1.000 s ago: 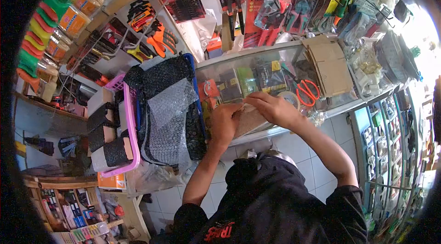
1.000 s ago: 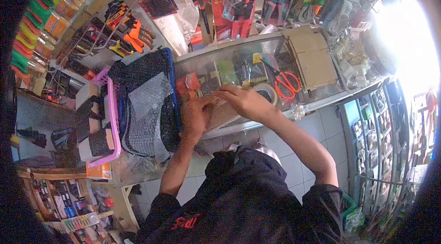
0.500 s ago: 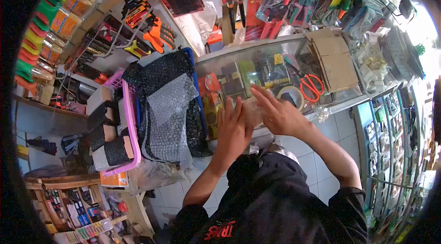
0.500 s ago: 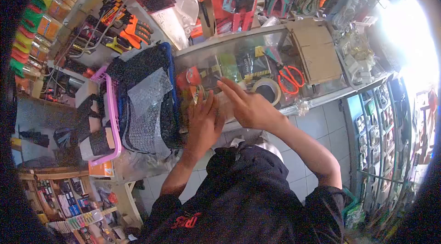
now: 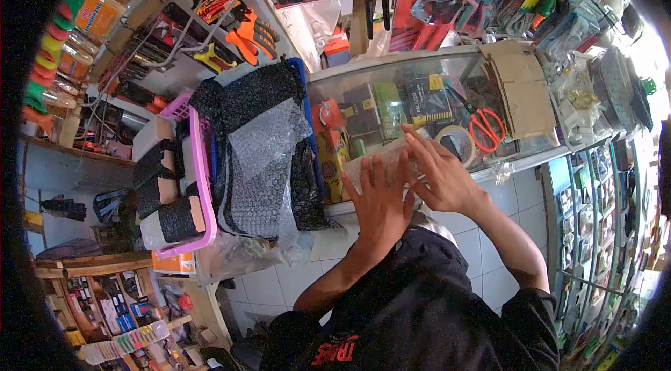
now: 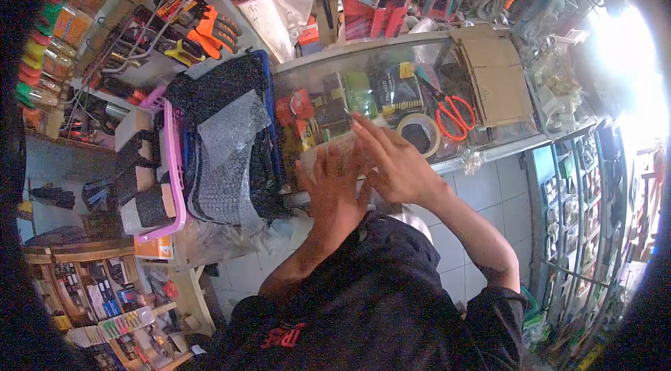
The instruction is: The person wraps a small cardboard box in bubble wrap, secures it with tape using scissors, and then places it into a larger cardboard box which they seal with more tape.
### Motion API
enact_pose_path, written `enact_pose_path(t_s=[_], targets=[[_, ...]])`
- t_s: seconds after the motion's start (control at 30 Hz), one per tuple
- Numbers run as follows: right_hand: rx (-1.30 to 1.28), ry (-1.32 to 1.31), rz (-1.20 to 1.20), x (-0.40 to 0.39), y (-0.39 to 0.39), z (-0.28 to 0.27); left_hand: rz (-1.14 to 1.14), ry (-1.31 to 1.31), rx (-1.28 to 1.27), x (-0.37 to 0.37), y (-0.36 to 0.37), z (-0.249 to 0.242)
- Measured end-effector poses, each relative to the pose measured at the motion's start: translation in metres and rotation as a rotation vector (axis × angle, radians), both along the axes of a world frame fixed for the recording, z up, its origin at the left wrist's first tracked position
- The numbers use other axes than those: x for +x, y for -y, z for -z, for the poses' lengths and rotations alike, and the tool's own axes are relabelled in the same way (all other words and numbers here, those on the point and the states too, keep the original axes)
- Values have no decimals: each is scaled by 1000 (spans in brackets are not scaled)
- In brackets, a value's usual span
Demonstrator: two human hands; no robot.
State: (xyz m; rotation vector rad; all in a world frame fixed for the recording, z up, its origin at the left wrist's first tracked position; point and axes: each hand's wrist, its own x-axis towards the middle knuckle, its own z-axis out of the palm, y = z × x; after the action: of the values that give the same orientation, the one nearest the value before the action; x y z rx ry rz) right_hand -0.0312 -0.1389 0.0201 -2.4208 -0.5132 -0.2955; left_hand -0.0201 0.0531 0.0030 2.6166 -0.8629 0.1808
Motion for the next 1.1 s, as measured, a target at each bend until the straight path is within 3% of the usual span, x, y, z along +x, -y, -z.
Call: enact_pose_path(t_s=[0.27,0.37,0.5,0.6,0.8,1.1], targets=[[172,-57,60,-3,5,3,-96,19,49,-12,14,8],[483,-127,134,-9,-4,-2,-107,31,109,-16,14,10],[1429,-633,232,-17,-1,-32,-118,62,174,-17,16,15],[1741,-996,176,-15,3,-46,-114,89,215,-18,15,17],[1800,-1171,118,-1,9,-36,-103,93,158,-17,12,35],[1725,-1193,123,6,8,-34,-56,200,211,-12,4,26]])
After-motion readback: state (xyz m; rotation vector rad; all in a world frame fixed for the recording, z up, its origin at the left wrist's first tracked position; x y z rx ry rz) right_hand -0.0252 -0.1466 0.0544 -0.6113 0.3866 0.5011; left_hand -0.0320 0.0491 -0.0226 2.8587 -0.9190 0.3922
